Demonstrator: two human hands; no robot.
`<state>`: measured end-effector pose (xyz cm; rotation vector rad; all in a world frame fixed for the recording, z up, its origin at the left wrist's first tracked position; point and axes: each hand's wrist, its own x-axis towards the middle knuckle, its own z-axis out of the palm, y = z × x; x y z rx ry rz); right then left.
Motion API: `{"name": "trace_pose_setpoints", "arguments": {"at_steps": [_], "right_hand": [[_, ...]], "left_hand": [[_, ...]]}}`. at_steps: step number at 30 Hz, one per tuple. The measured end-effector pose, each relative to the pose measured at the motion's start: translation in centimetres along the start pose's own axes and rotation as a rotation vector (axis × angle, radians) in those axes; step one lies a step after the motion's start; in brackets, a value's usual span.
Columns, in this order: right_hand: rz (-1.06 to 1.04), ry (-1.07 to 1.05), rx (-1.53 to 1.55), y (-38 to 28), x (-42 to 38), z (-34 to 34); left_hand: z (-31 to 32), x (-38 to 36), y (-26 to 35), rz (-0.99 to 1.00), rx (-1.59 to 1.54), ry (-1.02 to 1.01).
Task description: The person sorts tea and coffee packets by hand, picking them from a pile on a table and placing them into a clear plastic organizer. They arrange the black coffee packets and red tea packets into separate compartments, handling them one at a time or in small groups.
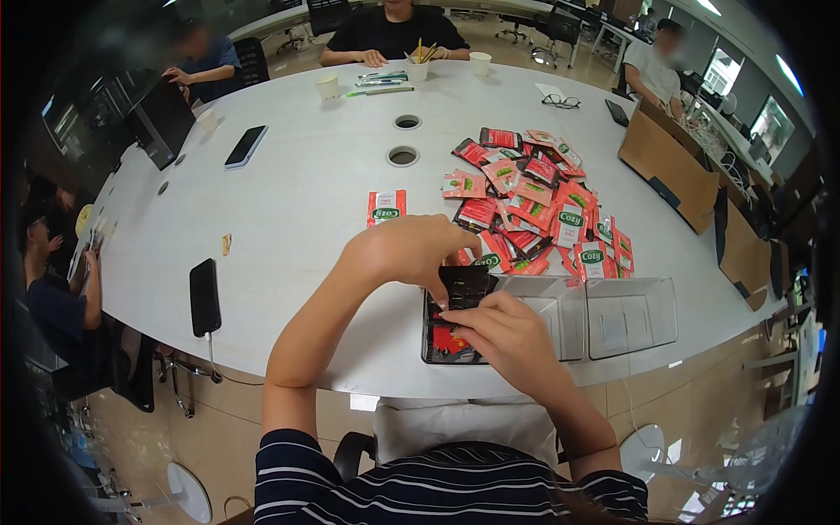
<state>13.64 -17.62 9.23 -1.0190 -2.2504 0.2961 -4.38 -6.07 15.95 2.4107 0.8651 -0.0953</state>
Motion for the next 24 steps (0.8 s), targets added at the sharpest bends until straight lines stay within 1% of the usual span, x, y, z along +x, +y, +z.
{"name": "trace_pose_setpoints", "arguments": {"at_steps": [2,5,6,9,13,15,18,21,24], "right_hand": [[-0.074,0.067,-0.025,0.6,-0.2,-0.3],[0.148,0.037,-0.048,-0.2,-0.3,-1.1],[0.194,-0.026,-0.079,0.3,-0.4,-0.8],[0.240,-0.065,-0.119,1.1,0.4,0.0],[0.281,-0.147,-0.186,1.3,0.7,0.4],[0.265,-0.135,-0.221,1.4,0.7,0.6],[0.274,-0.152,-0.251,1.4,0.8,0.5],[0.272,-0.135,-0.286,1.5,0.8,0.6],[0.261,-0.110,-0.325,1.4,0.9,0.5]], "left_hand": [[-0.1,-0.3,-0.5,0.018,0.014,0.052],[-0.3,-0.6,-1.0,0.016,0.026,0.076],[-0.3,-0.6,-0.9,0.011,0.027,0.074],[-0.3,-0.3,-0.2,-0.035,0.063,0.025],[-0.1,-0.5,0.6,-0.021,0.151,0.043],[0.0,-0.6,1.1,-0.049,0.202,0.011],[0.8,-0.7,0.9,0.040,0.287,0.117],[0.7,-1.1,2.1,-0.028,0.324,0.059],[1.6,-1.0,1.8,-0.012,0.337,0.111]]}}
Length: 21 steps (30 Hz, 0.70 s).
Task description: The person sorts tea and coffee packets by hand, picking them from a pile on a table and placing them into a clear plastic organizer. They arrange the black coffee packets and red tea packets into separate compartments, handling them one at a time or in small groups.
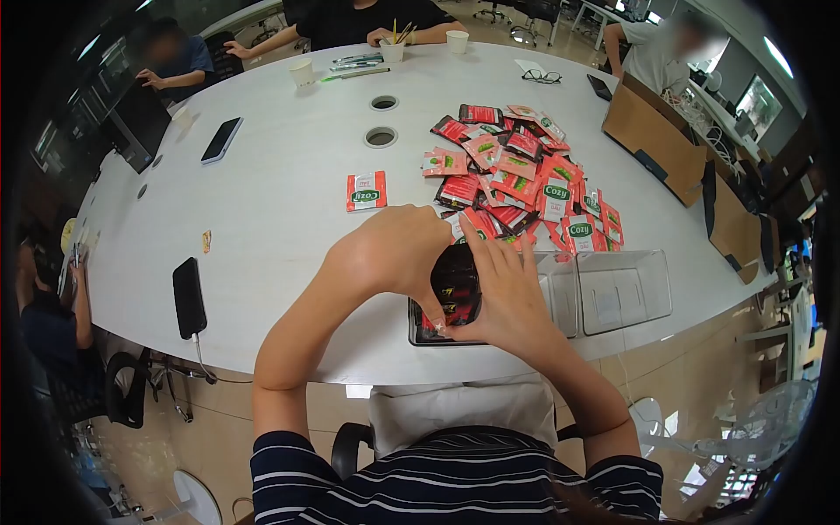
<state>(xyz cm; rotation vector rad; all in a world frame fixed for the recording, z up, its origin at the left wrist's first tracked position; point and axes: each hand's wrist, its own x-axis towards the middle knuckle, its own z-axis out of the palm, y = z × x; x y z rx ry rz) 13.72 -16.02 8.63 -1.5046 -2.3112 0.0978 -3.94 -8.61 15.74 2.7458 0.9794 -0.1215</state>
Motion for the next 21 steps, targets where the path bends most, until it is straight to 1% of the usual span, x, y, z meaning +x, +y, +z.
{"name": "trace_pose_setpoints", "arguments": {"at_steps": [3,6,10,16,21], "right_hand": [[-0.029,0.033,-0.006,0.2,-0.1,0.1],[-0.032,0.037,-0.013,0.4,-0.2,0.2],[-0.058,0.074,0.007,0.7,-0.4,0.4],[-0.123,0.041,0.097,1.5,-0.7,-0.4],[-0.092,0.013,0.058,1.3,-0.6,-0.2]], "left_hand": [[0.0,-0.1,0.6,-0.004,-0.002,0.008],[0.4,-0.2,1.3,-0.020,0.073,0.066],[1.4,0.4,2.1,-0.085,0.177,0.049],[1.7,0.5,2.2,-0.095,0.197,0.079],[2.1,0.5,1.7,-0.058,0.191,0.136]]}}
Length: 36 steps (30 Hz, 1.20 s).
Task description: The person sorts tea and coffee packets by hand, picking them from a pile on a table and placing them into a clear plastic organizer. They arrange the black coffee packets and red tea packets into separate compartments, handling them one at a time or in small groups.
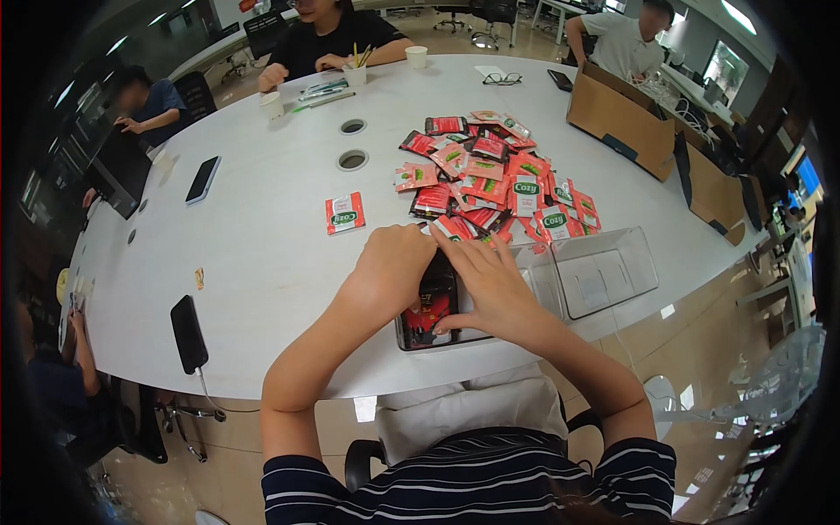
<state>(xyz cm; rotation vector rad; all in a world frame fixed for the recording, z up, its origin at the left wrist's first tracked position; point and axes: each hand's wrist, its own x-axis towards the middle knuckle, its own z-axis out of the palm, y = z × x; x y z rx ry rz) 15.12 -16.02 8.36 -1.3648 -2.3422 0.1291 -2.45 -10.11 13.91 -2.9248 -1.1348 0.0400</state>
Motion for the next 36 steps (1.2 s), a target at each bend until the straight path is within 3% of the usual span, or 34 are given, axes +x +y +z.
{"name": "trace_pose_setpoints", "arguments": {"at_steps": [9,14,15,18,22,24,28,32,36], "right_hand": [[-0.046,0.062,-0.011,-0.2,-0.4,-0.5],[0.023,0.060,0.089,1.3,-1.1,-3.8],[-0.028,0.192,0.048,2.1,-1.5,-4.5],[0.069,0.229,-0.080,5.6,-2.1,-7.1],[0.248,0.102,-0.119,11.4,-1.1,-9.4],[0.312,-0.004,-0.132,13.4,0.4,-10.2],[0.275,-0.087,-0.206,17.6,3.5,-8.2],[0.297,-0.150,-0.231,19.9,5.9,-5.2],[0.343,-0.210,-0.262,20.1,7.2,-4.3]], "left_hand": [[-0.9,0.2,-0.1,-0.035,-0.011,-0.051],[-2.2,0.1,-2.2,-0.031,-0.217,-0.010],[-2.3,0.1,-2.8,-0.016,-0.277,0.014],[-3.0,1.5,-4.1,-0.110,-0.460,-0.003],[0.4,4.8,-6.9,-0.046,-0.544,0.055],[3.3,6.5,-7.7,0.078,-0.658,0.142],[8.6,8.7,-8.0,0.218,-0.622,0.250],[12.7,9.8,-7.7,0.217,-0.629,0.363],[12.7,9.8,-7.3,0.183,-0.629,0.401]]}}
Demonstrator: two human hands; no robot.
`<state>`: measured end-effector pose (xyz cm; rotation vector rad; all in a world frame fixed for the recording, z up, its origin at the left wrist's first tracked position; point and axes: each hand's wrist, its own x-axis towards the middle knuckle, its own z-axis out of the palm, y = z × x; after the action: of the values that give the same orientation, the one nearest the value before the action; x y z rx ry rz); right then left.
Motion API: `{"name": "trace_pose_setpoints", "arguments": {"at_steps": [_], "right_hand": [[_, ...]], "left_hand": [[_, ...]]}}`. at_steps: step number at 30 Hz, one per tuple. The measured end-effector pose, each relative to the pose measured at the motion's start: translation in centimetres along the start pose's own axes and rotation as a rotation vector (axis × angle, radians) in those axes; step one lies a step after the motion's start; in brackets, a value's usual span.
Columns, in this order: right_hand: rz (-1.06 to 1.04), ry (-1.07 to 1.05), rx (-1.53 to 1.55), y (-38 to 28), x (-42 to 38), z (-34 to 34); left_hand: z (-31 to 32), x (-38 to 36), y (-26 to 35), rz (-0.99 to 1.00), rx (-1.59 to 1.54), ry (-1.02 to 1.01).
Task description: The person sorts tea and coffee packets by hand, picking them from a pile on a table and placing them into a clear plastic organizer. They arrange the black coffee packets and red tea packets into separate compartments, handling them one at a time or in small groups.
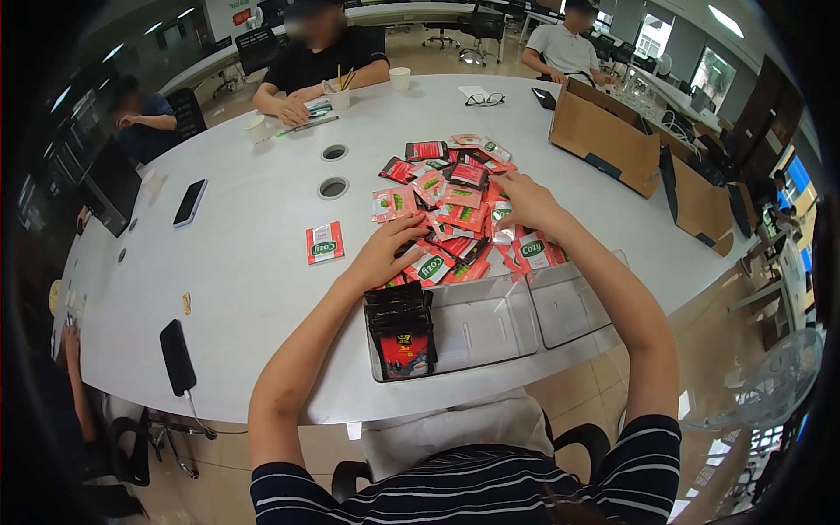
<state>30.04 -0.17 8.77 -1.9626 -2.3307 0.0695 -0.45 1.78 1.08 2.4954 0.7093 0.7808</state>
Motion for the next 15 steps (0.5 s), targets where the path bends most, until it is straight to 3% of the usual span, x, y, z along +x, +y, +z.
{"name": "trace_pose_setpoints", "arguments": {"at_steps": [3,6,12,15], "right_hand": [[-0.015,0.141,-0.046,-0.6,0.0,0.2],[0.035,0.115,-0.068,0.2,0.9,1.1],[0.132,-0.023,0.118,0.8,0.7,-0.3],[0.060,0.119,0.266,1.5,-0.2,-0.5]], "left_hand": [[0.1,0.1,0.1,0.019,-0.011,0.034],[0.3,0.1,-0.1,0.027,-0.007,0.059],[0.1,0.0,0.0,0.000,0.004,0.012],[0.1,0.0,-0.1,0.006,0.004,0.014]]}}
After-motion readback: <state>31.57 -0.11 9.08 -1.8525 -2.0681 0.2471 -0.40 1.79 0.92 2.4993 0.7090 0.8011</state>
